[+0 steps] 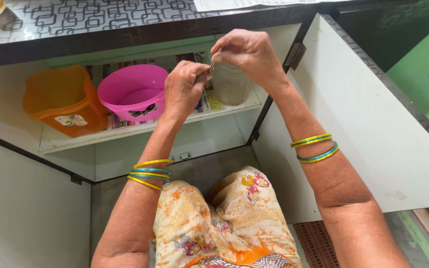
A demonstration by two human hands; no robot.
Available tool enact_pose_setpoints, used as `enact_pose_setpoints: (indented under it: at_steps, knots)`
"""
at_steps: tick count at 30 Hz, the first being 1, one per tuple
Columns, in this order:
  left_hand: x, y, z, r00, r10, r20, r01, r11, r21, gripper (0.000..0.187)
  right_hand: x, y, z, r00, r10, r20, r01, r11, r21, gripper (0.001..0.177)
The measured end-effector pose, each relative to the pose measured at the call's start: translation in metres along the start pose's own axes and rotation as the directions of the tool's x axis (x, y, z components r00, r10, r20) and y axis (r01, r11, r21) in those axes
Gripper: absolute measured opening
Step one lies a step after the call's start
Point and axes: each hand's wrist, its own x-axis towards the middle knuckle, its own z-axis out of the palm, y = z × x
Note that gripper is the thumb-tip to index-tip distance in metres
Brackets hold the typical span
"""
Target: The person sits on the floor in front of an open cabinet and organizes tools. They pick up wrenches, pliers, and a screwdriver from the countertop, inspect them, and place them into a pink bowl inside the cabinet. They also handle a small white container and a blue brush, placing them on the cabinet shelf.
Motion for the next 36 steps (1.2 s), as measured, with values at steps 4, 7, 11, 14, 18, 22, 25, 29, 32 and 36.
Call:
enact_pose_setpoints:
  at_steps: [4, 7, 11, 14, 18, 22, 25, 29, 32, 36]
  knots:
    - [-0.016, -0.015, 0.004, 0.997, -0.073, -0.005, 0.073, 0.997, -0.024, 0.013, -0.005, 0.005, 0.027, 1.000, 0.002, 0.003, -0.001, 0.976, -0.218, 0.011]
    - [-0.022, -0.027, 0.009, 0.987, -0.161, 0.024, 0.161, 0.987, 0.019, 0.011, -0.005, 0.015, 0.044, 1.000, 0.018, -0.001, -0.018, 0.939, -0.345, 0.011]
    - [-0.023, -0.050, 0.020, 0.970, -0.239, 0.045, 0.238, 0.971, 0.037, 0.013, -0.006, 0.041, 0.061, 1.000, 0.021, -0.020, -0.027, 0.912, -0.410, 0.011]
    - [-0.023, -0.068, 0.029, 0.956, -0.292, 0.043, 0.293, 0.956, -0.031, 0.012, -0.006, 0.064, 0.071, 0.999, 0.037, -0.037, -0.049, 0.902, -0.429, 0.011]
    - [-0.022, -0.091, 0.041, 0.950, -0.307, 0.063, 0.307, 0.952, -0.003, 0.008, -0.006, 0.090, 0.086, 0.982, 0.176, -0.071, -0.190, 0.901, -0.389, 0.012]
    - [-0.022, -0.111, 0.053, 0.965, -0.263, -0.002, 0.263, 0.965, 0.017, 0.011, -0.005, 0.114, 0.095, 0.981, 0.172, -0.092, -0.192, 0.929, -0.317, 0.018]
    - [-0.021, -0.126, 0.060, 0.954, -0.300, 0.026, 0.299, 0.954, 0.029, 0.012, 0.002, 0.127, 0.101, 0.979, 0.177, -0.101, -0.201, 0.912, -0.357, 0.018]
    - [-0.017, -0.140, 0.070, 0.941, -0.336, 0.039, 0.334, 0.941, 0.047, 0.012, 0.008, 0.136, 0.105, 0.980, 0.175, -0.097, -0.199, 0.909, -0.367, 0.018]
    - [-0.014, -0.150, 0.077, 0.915, -0.398, 0.066, 0.395, 0.917, 0.057, 0.011, 0.011, 0.140, 0.106, 0.973, 0.211, -0.091, -0.230, 0.911, -0.342, 0.018]
    - [-0.010, -0.168, 0.090, 0.919, -0.389, 0.065, 0.382, 0.919, 0.098, 0.013, 0.017, 0.151, 0.107, 0.952, 0.292, -0.091, -0.306, 0.903, -0.301, 0.019]
